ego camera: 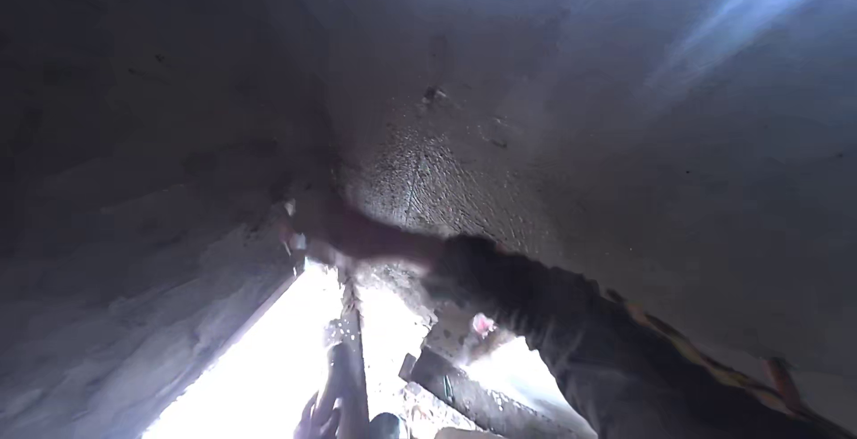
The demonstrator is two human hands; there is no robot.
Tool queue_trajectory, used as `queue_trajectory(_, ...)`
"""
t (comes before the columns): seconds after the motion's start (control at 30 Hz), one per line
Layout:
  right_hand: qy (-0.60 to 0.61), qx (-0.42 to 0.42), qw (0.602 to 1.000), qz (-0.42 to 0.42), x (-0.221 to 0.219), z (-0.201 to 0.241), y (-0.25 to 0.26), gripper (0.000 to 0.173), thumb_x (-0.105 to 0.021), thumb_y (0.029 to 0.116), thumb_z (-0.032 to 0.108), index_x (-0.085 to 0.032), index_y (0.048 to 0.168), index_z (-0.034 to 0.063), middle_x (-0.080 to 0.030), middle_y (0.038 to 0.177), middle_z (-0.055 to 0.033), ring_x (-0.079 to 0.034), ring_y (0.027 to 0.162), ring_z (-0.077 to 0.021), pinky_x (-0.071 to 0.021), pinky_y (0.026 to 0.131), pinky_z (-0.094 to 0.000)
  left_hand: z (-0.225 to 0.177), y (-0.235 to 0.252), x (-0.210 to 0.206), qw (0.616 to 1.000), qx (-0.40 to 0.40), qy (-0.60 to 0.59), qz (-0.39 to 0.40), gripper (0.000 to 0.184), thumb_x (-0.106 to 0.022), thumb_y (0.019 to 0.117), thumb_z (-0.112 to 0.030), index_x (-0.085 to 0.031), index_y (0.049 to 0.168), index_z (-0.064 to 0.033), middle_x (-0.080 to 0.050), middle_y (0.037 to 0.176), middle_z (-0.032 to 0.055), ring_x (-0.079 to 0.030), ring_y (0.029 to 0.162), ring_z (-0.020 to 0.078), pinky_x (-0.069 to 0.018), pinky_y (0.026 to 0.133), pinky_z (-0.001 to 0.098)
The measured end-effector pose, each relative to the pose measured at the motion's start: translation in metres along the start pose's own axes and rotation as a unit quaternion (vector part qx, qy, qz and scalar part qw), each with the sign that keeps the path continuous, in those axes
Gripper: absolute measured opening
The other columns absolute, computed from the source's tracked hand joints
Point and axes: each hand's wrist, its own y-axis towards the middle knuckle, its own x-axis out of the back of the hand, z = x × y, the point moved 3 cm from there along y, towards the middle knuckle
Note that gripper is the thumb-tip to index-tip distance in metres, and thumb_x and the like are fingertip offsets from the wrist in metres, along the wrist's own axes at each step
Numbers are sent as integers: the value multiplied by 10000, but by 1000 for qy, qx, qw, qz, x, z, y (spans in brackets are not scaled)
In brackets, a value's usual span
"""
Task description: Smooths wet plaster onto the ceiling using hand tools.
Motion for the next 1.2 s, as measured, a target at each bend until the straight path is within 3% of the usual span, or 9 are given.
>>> queue_trajectory(0.07, 156, -19, 956, -247, 90, 17, 10, 293, -554, 1022, 57, -571, 1276, -88, -666, 1087, -140, -655, 967, -131, -558, 881, -276, -44, -10, -5, 998, -61, 28, -5, 616, -775, 871, -195, -554, 1433, -72, -704, 1151, 204, -710, 947, 315, -594, 840, 541)
queue_trajectory(0.17, 235, 67, 850, -466, 167, 11, -8, 350, -507, 1074, 212, -495, 1353, 1, -664, 1122, -106, -679, 1008, -182, -605, 873, -400, -119, -29, -13, 986, -138, 70, -67, 561, -752, 914, -250, -584, 1414, -58, -701, 1242, 172, -692, 1116, 301, -548, 983, 529)
queue_trajectory(0.23, 174, 19, 877, -448, 149, -7, -57, 441, -469, 1094, 332, -477, 1416, 32, -669, 1190, -111, -697, 1047, -201, -622, 897, -429, -156, -29, -18, 967, -208, 34, -145, 470, -722, 939, -237, -631, 1360, -50, -727, 1191, 153, -718, 1058, 274, -574, 935, 518)
queue_trajectory(0.3, 100, -79, 902, -412, 93, -49, -119, 327, -597, 1022, 301, -607, 1256, 73, -700, 1033, -44, -693, 886, -131, -617, 766, -358, -196, -28, -18, 942, -269, -16, -201, 411, -684, 959, -206, -650, 1329, -32, -735, 1168, 142, -733, 1003, 233, -603, 886, 477)
queue_trajectory(0.5, -16, -313, 930, -194, -78, -183, -255, 404, -702, 920, 389, -722, 1114, 35, -725, 1093, -132, -692, 1049, -252, -560, 951, -456, -359, -29, 10, 871, -384, -36, -304, 505, -695, 937, -288, -630, 1315, 41, -726, 1129, 166, -712, 964, 149, -583, 881, 343)
queue_trajectory(0.77, 95, -367, 920, -104, -137, -224, -308, 501, -771, 887, 372, -673, 1197, -9, -694, 1170, -192, -665, 1120, -284, -523, 1027, -451, -518, 31, 31, 864, -419, -113, -255, 593, -676, 977, -446, -495, 1506, -250, -698, 1209, 123, -705, 984, 233, -594, 856, 491)
queue_trajectory(0.97, 128, -380, 909, -111, -150, -228, -320, 553, -781, 893, 388, -637, 1233, -24, -698, 1173, -183, -677, 1112, -253, -537, 1024, -438, -510, 39, -2, 920, -354, -84, -147, 538, -643, 1016, -323, -488, 1500, -148, -677, 1240, 185, -682, 1049, 297, -563, 901, 514)
queue_trajectory(1.07, 119, -380, 912, -97, -165, -236, -328, 555, -771, 896, 417, -642, 1237, -2, -691, 1191, -170, -670, 1126, -244, -534, 1026, -438, -473, 92, -29, 878, -435, -96, -177, 550, -702, 957, -289, -558, 1439, -67, -706, 1191, 160, -702, 1030, 216, -580, 933, 437)
queue_trajectory(1.2, 125, -384, 911, -77, -167, -232, -336, 556, -763, 897, 428, -643, 1246, 13, -685, 1204, -169, -666, 1133, -255, -534, 1020, -458, -537, 71, 3, 872, -427, -75, -228, 518, -655, 984, -437, -599, 1392, -122, -725, 1121, 109, -711, 960, 197, -598, 870, 466)
